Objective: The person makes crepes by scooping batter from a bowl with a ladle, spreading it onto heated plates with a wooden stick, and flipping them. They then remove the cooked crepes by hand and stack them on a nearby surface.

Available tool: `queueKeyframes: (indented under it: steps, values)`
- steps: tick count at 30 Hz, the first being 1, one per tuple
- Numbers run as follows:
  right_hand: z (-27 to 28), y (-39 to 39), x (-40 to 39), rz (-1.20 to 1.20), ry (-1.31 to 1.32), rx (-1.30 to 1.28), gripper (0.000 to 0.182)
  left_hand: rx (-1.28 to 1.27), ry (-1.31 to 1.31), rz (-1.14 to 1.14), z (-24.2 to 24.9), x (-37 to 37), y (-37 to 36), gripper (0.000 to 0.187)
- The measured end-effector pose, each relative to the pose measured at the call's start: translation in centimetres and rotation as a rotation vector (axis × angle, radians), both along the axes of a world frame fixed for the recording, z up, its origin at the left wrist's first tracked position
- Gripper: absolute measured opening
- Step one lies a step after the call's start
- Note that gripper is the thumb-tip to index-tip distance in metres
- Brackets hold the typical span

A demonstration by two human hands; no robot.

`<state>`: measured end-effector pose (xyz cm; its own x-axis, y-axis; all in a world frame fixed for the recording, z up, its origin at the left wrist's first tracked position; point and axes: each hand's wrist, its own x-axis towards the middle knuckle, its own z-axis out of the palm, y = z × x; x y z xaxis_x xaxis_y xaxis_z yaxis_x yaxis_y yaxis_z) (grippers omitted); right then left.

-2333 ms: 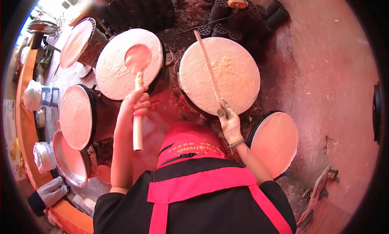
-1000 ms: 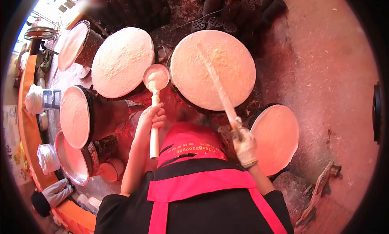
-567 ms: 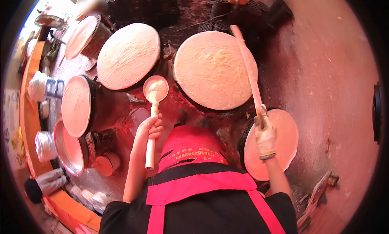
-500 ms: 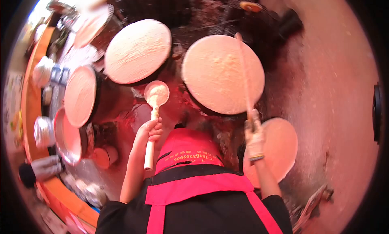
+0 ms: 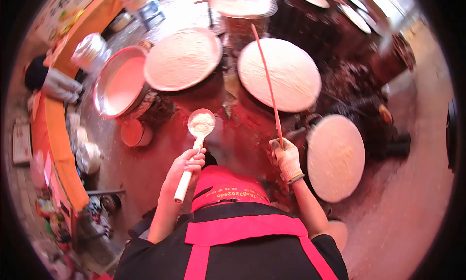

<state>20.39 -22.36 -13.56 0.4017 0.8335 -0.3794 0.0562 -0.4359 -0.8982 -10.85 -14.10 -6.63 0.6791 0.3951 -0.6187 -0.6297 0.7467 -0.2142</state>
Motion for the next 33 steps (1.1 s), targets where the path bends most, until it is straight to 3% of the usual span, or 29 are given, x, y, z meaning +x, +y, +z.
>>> queueKeyframes:
  steps: [4,6,7,8,9,11,12,13,15,20,23,25,27,30,31,33]
  values:
    - [-1.6,14.6,-5.3,0.237,-0.308,0.191,0.023,0.135,0.184,0.140,-1.5,-6.9,4.4,0.022]
    - [-3.8,23.8,-5.7,0.231,-0.350,0.187,0.025,0.206,0.380,0.172,-3.4,-10.8,7.1,0.020]
    - [-3.9,28.6,-5.9,0.144,-0.275,-0.003,0.024,0.217,0.391,0.219,-4.6,-13.1,8.1,0.020]
    - [-9.0,34.4,-3.7,0.106,-0.599,0.028,0.026,0.216,0.401,0.270,-5.6,-15.2,9.1,0.020]
    - [-6.2,38.0,-4.4,0.067,-0.575,0.003,0.027,0.235,0.459,0.299,-5.3,-16.9,10.0,0.020]
    - [-6.1,44.9,-3.7,0.007,-0.579,0.008,0.030,0.255,0.578,0.347,-3.8,-19.9,11.6,0.020]
    - [-6.1,47.7,-3.4,0.019,-0.756,-0.050,0.033,0.256,0.636,0.368,-3.3,-21.3,12.2,0.020]
    - [-6.5,50.3,-3.0,0.042,-0.744,-0.096,0.035,0.240,0.665,0.383,-2.9,-22.6,12.9,0.021]
    - [-5.8,52.7,-4.1,0.068,-0.713,-0.172,0.041,0.214,0.644,0.441,-2.7,-24.7,14.0,0.022]
    - [-6.1,54.2,-7.1,0.087,-0.500,-0.048,0.043,0.145,0.527,0.537,-3.1,-27.0,16.7,0.024]
    - [-3.7,53.9,-7.5,0.046,-0.265,0.110,0.028,0.142,0.464,0.544,-2.4,-27.0,18.3,0.024]
    - [3.5,53.1,-10.2,-0.002,-0.083,0.161,0.012,0.130,0.436,0.542,-2.0,-26.5,19.7,0.024]
    - [6.2,55.8,-8.7,0.037,-0.197,0.166,0.019,0.126,0.378,0.563,-1.8,-25.4,21.3,0.023]
    - [11.0,60.2,-1.3,0.179,-0.067,0.277,0.022,0.110,0.245,0.574,-2.3,-24.7,23.1,0.022]
    - [13.5,62.4,1.3,0.206,-0.180,0.250,0.020,0.103,0.205,0.574,-2.3,-24.3,23.8,0.022]
    - [16.6,68.8,10.5,0.335,-0.322,0.467,0.014,0.071,0.137,0.582,-1.7,-22.7,25.4,0.022]
